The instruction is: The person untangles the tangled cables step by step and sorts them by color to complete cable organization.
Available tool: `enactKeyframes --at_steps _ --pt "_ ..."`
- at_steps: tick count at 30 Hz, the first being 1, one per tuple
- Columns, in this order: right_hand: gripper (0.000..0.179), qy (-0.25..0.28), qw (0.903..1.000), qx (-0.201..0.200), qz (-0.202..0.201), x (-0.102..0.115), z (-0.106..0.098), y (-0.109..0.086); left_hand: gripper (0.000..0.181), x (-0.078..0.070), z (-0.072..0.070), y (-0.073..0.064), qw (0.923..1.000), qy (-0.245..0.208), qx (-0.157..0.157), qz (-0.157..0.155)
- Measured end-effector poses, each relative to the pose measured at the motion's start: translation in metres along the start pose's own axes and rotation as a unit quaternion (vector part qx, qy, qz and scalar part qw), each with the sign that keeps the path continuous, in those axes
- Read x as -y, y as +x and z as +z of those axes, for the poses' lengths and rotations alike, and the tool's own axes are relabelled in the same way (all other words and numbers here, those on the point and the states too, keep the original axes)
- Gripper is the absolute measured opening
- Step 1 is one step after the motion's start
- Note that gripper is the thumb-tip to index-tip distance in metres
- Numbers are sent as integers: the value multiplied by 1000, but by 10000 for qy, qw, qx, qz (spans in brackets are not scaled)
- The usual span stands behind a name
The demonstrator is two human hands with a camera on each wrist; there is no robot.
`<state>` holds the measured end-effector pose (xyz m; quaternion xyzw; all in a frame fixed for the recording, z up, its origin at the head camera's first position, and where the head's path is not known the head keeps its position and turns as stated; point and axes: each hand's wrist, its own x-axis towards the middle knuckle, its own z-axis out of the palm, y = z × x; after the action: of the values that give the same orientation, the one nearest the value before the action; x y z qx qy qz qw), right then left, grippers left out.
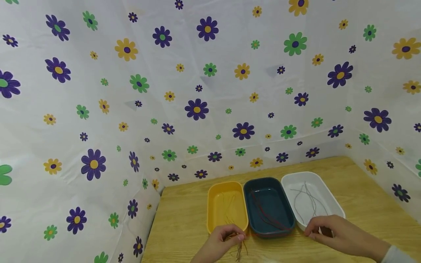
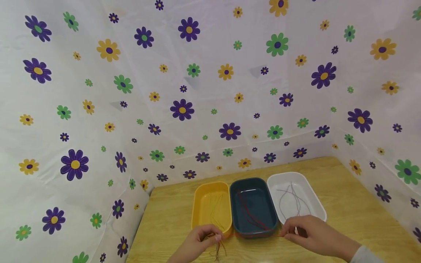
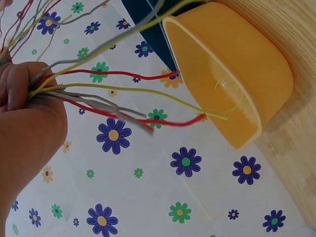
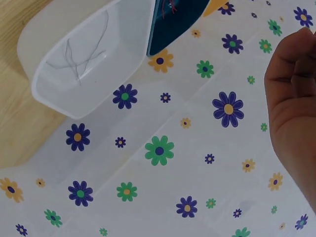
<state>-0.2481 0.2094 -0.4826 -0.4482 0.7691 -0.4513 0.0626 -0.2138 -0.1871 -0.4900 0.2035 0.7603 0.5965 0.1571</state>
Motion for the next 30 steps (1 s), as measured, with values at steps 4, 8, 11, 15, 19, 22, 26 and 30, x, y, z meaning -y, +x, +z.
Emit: enactKeyframes --at_steps 4,8,11,15,19,22,26,30 --pt "27 -361 9960 449 -676 -3 -7 4 24 -3 -4 1 9995 256 175 99" --pt "22 -776 9916 600 -845 -5 -8 13 25 -4 -7 2 9993 323 102 168" --pt "20 -876 9935 520 -506 -6 -6 12 26 -3 -7 4 9996 253 67 93" --pt "21 -1431 9888 135 -407 -7 0 9 27 -1 -3 7 9996 195 176 46" --pt "20 -1569 9870 -36 -344 -10 0 14 27 -2 -1 9 9998 173 59 14" --pt "19 -1111 9935 -139 -192 -9 -7 22 28 -1 -2 7 9996 248 -115 -76" --pt "22 -625 9969 -417 -235 -6 -13 31 24 4 -4 3 9978 550 -252 -273" --pt "19 -495 9962 -703 94 -3 -15 39 20 10 -6 -1 9963 664 -290 -469"
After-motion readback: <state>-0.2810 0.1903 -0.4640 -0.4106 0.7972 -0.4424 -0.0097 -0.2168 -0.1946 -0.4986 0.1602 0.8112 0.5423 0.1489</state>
